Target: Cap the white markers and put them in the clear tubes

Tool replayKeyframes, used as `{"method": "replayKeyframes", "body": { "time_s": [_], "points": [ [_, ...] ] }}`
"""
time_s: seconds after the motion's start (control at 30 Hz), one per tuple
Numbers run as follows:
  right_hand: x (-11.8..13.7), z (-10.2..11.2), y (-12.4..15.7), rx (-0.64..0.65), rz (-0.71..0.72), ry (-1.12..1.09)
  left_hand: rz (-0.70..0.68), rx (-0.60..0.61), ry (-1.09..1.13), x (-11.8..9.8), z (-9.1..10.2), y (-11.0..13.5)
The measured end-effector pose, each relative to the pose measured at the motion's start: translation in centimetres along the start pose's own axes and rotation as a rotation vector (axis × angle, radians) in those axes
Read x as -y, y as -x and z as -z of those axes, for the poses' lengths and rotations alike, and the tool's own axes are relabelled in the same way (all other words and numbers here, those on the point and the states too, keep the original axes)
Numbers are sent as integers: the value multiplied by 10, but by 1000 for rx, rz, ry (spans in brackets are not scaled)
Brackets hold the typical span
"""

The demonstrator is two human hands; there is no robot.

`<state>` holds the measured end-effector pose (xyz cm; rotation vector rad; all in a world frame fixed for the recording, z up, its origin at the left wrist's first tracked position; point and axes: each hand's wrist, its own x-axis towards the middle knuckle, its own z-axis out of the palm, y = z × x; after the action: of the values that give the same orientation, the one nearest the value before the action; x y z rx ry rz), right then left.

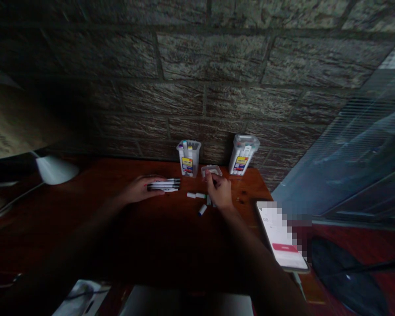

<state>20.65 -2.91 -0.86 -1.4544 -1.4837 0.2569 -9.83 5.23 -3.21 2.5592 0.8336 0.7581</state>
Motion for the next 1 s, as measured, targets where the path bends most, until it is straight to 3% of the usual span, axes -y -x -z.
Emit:
{"method": "replayKeyframes", "body": {
  "time_s": [0.23,0.47,0.67,1.0],
  "points": [
    [0,0,-1,18,-3,-13,-80,-53,-67,-3,-12,-2],
    [-1,1,-2,39,52,40,72,-121,-186,-1,-14,-4],
    [-3,-1,-1,119,80,140,55,-141,-244,2,-18,-6],
    [1,-6,4,457,211,178,28,-144,-232,-3,-15,-8]
  ]
}}
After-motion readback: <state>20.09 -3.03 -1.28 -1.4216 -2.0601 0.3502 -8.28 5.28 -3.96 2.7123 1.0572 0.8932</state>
